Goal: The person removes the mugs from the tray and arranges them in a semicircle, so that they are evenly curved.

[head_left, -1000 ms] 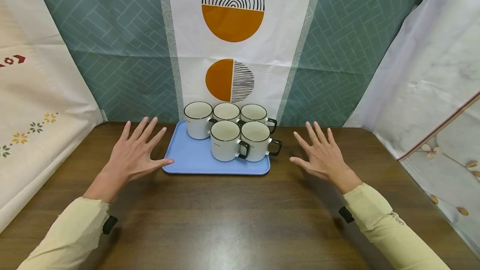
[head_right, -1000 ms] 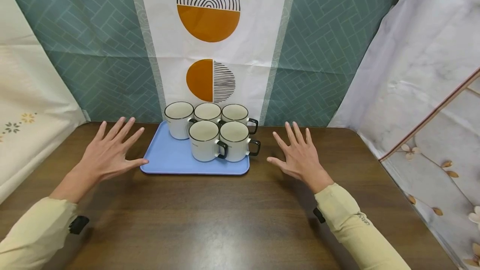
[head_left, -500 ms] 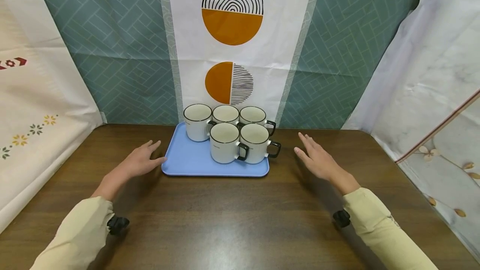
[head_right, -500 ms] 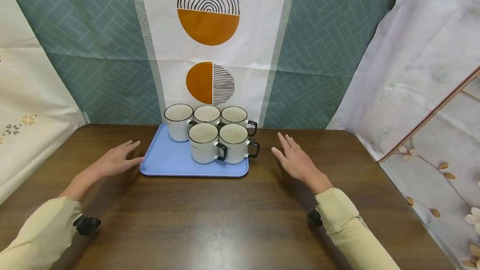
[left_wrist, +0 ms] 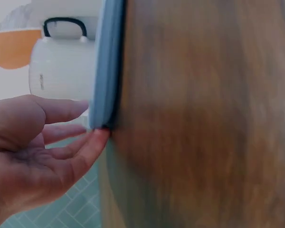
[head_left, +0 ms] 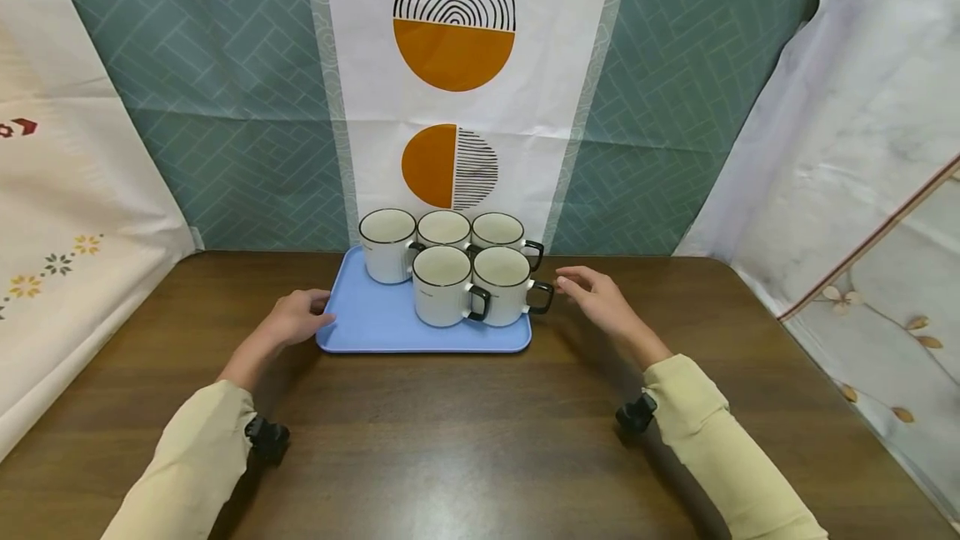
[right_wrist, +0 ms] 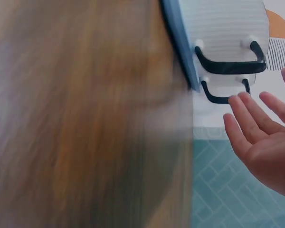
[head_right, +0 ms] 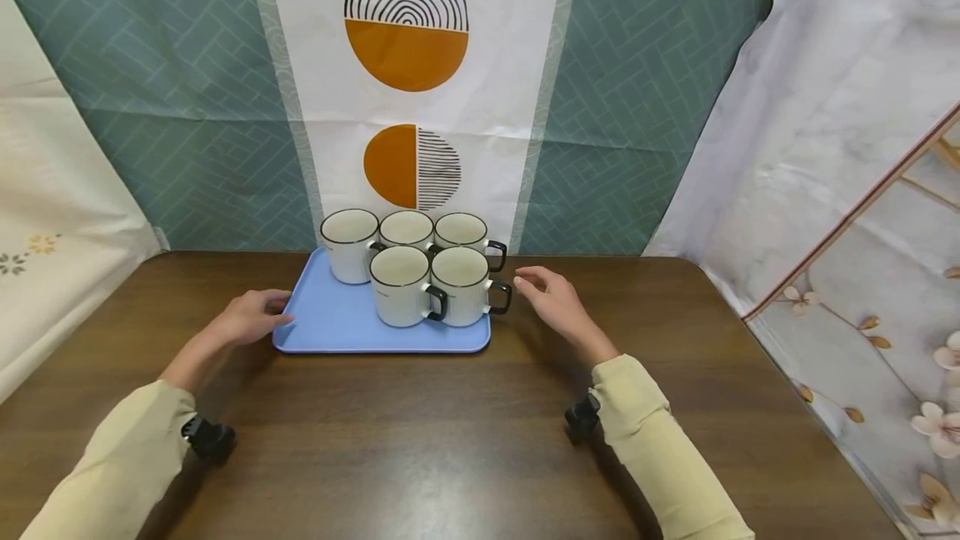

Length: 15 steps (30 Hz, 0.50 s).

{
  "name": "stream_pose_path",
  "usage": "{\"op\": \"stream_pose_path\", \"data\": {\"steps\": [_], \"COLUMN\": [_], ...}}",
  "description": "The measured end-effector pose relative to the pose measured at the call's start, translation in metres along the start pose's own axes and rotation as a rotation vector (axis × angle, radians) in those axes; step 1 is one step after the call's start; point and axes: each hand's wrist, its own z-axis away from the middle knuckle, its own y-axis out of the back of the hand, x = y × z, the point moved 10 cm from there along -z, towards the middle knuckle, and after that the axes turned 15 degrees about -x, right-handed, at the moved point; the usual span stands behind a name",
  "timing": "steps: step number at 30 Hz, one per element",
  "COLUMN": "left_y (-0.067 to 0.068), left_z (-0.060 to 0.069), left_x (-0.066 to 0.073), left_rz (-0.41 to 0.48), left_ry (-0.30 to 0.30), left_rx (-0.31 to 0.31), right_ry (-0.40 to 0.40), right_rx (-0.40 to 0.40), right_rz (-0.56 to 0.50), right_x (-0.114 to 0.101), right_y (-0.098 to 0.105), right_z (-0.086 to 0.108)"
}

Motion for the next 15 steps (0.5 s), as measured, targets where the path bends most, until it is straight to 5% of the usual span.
{"op": "stream_pose_path", "data": {"steps": [10, 15], "left_y": [0.000, -0.002], "left_z": [0.000, 0.001], "left_x": [-0.006, -0.007], "left_rz": [0.043, 0.103], "left_ry": [-0.026, -0.029], "left_rx": [-0.015, -0.018], "right_ry": [-0.024, -0.036], "right_rx": [0.003, -0.031], "right_rz": [-0.243, -0.200], "right_x": [0.003, 0.004], "right_y": [-0.014, -0.026], "right_z": [-0.021, -0.026]}}
